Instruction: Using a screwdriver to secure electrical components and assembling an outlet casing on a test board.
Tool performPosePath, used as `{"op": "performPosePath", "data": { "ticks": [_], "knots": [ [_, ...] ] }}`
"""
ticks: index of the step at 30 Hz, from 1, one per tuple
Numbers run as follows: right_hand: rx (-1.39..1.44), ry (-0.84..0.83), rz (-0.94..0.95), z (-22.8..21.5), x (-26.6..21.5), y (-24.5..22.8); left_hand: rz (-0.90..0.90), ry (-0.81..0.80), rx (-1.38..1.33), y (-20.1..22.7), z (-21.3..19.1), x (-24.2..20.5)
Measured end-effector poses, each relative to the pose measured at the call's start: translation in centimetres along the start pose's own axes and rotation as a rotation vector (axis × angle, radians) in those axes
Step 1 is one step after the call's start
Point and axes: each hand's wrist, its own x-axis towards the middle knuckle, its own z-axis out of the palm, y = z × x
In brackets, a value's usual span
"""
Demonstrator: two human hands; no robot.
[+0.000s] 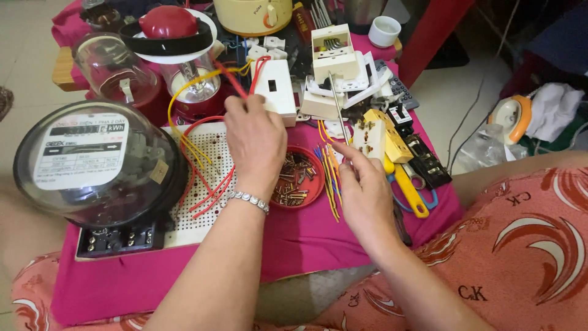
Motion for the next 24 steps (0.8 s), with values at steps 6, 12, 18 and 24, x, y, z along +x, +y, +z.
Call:
{"op": "performPosePath", "data": {
  "ticks": [6,12,18,24],
  "knots": [
    [-0.039,0.035,-0.054,0.4,0.2,1.0,-0.094,0.016,0.050,-0.7,0.9,-0.1],
    [-0.034,0.031,-0.033,0.0,0.1,0.8,-0.134,0.088,0.090,-0.3,1.7,0.6],
    [-0.057,0.023,-0.009,-0.3,0.1,0.4,-0.167,0.109,0.158,1.3,1.9,0.5],
    [-0.095,-0.017,0.006,-0.5,0.6,1.0,-0.237,0.073,0.156,1.9,1.6,0.9]
  ]
}}
